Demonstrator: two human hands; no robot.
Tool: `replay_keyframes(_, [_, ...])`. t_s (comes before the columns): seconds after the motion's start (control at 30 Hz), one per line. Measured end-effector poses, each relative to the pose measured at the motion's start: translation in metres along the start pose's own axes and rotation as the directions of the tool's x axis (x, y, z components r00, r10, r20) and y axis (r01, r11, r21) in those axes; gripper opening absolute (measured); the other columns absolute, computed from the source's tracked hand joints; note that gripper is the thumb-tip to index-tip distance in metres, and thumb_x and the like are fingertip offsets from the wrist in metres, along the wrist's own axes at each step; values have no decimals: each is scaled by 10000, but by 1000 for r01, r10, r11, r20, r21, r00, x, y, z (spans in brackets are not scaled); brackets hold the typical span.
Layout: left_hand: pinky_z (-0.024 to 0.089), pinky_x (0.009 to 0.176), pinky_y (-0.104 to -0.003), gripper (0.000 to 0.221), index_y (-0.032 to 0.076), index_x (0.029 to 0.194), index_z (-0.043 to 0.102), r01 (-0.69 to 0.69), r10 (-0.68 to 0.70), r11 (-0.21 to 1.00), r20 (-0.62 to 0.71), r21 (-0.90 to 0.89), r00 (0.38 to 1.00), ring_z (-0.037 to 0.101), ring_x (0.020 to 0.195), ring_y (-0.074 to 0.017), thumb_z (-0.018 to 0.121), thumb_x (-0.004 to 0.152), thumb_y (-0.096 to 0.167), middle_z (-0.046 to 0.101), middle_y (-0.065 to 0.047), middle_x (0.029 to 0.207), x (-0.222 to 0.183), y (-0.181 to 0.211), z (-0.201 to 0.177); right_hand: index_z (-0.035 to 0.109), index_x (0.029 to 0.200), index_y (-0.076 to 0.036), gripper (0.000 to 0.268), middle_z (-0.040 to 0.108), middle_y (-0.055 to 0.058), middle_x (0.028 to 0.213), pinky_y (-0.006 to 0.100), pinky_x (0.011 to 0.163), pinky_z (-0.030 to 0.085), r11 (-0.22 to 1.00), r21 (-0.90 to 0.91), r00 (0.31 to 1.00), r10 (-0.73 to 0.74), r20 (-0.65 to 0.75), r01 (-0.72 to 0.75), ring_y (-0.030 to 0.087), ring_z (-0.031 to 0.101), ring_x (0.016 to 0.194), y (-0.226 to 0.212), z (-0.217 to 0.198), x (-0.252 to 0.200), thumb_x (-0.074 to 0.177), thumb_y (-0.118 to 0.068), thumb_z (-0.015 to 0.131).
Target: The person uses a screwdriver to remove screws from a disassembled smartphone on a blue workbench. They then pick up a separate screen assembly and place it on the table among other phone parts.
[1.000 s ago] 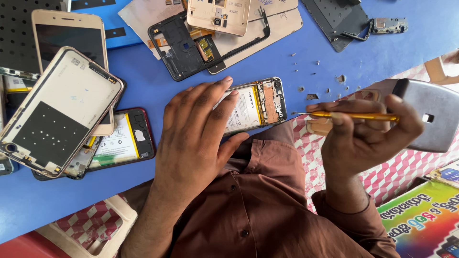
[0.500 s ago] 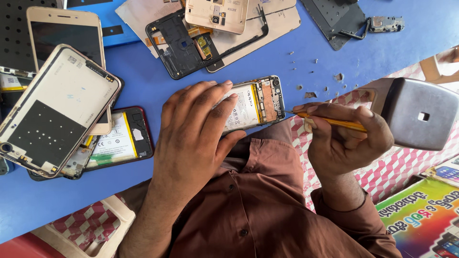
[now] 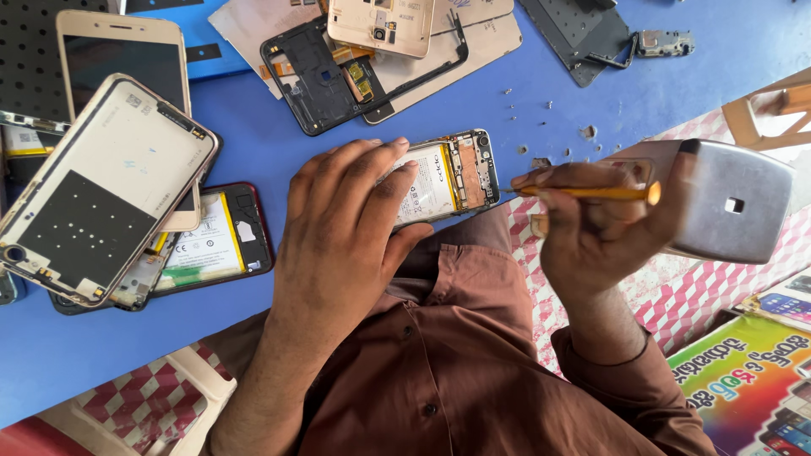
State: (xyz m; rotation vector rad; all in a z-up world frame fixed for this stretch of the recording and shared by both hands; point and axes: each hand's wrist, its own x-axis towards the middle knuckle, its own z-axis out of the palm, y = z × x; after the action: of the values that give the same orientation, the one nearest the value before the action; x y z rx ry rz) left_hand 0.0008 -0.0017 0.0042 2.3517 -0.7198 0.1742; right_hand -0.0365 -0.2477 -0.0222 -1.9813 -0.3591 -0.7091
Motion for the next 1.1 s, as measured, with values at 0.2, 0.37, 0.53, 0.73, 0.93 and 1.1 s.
replay_keyframes(0.2, [424,1115,-501,563,13,1268,642,-8,8,1000,-13,-5,1000,533,1327,-286,846,843,323,582,-93,1408,-2,-1,-1,450,1364,16,349,680,190,1024,331,738,655,819,506,936,346,-58,-271,241,738,825,-6,-29,21,1150,-189,633])
replay_keyframes(0.37, [425,1111,-498,545,7,1262,644,-18,17,1000,-15,-21,1000,535,1329,-287,843,851,303,583,-98,1406,0,-2,-2,491,1317,44,464,700,217,992,352,726,650,437,760,788,596,156,-481,288,759,862,2,-38,30,901,119,681])
replay_keyframes(0.53, [425,1108,-500,525,6,1252,648,-22,21,1000,-16,-16,1000,537,1328,-291,840,859,297,586,-97,1400,0,-2,-3,555,1215,51,140,722,214,942,373,788,668,648,579,854,487,183,-494,268,756,828,1,-30,21,1142,-65,586])
replay_keyframes(0.73, [425,1097,-505,511,4,1236,655,-25,25,1000,-18,-9,1000,540,1318,-300,822,856,303,591,-106,1401,1,-2,-3,717,1045,110,422,683,168,954,257,702,523,927,41,913,358,197,-372,182,624,772,-20,-28,30,1150,-273,575])
replay_keyframes(0.93, [422,1082,-509,497,21,1211,664,-23,23,1000,-8,1,1000,541,1306,-309,827,840,309,593,-101,1383,7,3,-5,712,1016,35,83,699,170,1061,221,728,632,960,-77,905,280,321,-270,160,717,863,-17,-16,40,1014,-22,652])
replay_keyframes(1.1, [427,1080,-500,493,24,1193,670,-12,12,1000,6,14,1000,534,1309,-307,837,816,295,588,-101,1385,4,0,-6,343,1351,-12,369,684,199,1044,253,808,621,909,142,904,351,245,-391,204,731,932,-14,-10,22,1078,130,547])
